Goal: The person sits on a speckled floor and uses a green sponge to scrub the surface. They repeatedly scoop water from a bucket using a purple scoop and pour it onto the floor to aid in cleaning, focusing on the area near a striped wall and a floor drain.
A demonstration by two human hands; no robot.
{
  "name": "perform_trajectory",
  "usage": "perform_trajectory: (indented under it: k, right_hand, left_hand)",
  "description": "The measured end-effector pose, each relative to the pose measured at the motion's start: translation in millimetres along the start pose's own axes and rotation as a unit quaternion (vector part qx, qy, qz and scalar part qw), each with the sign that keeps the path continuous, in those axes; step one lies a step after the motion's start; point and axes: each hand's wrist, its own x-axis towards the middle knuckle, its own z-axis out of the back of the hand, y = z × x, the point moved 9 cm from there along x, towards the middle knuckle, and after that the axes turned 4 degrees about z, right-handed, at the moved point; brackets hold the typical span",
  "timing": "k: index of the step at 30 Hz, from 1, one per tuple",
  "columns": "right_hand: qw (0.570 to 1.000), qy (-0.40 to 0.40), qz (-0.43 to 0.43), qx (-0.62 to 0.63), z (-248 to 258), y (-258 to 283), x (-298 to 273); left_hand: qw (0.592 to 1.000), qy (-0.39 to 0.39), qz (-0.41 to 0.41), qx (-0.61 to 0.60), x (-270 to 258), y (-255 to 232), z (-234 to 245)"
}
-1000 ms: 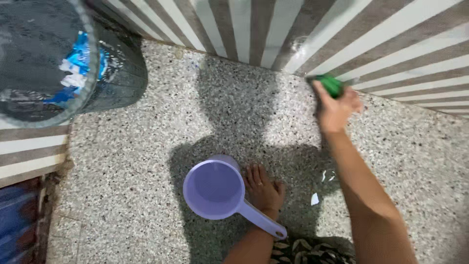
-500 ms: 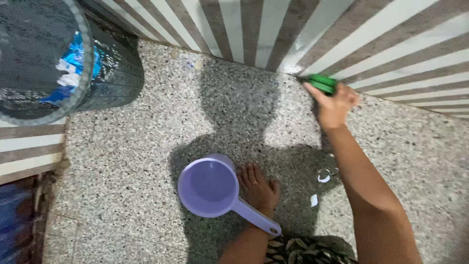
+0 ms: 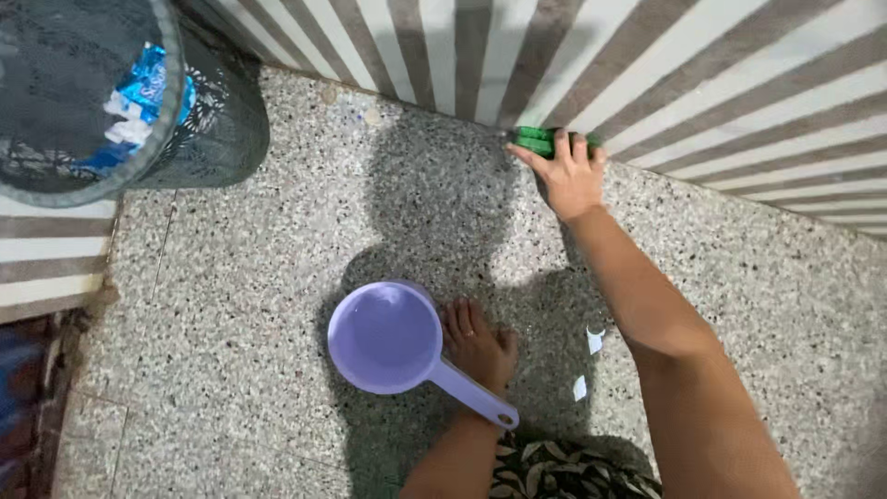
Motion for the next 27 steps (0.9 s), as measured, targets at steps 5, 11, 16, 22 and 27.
perform_trajectory:
  k: [5, 11, 16, 22, 27]
  right_hand:
    - [0.896, -0.272, -0.176, 0.303, 27, -76, 15]
    - [0.984, -0.041, -0.128, 0.117, 1, -26, 33]
    - [0.969, 0.162, -0.034, 0.182, 8, 10, 45]
    - [0.825, -0.204, -0.193, 0.49, 94, -117, 114]
    - [0.998, 0.021, -0.053, 0.041, 72, 13, 120]
  left_hand:
    - [0.998, -0.056, -0.017, 0.0, -2, -5, 4]
    - [0.997, -0.068, -0.009, -0.023, -4, 0, -4]
    - [0.999, -0.039, 0.005, 0.013, 0, 4, -7]
    - [0.998, -0.062, 0.01, -0.028, 4, 5, -7]
    - [0.995, -0.013, 0.002, -0.104, -5, 13, -4]
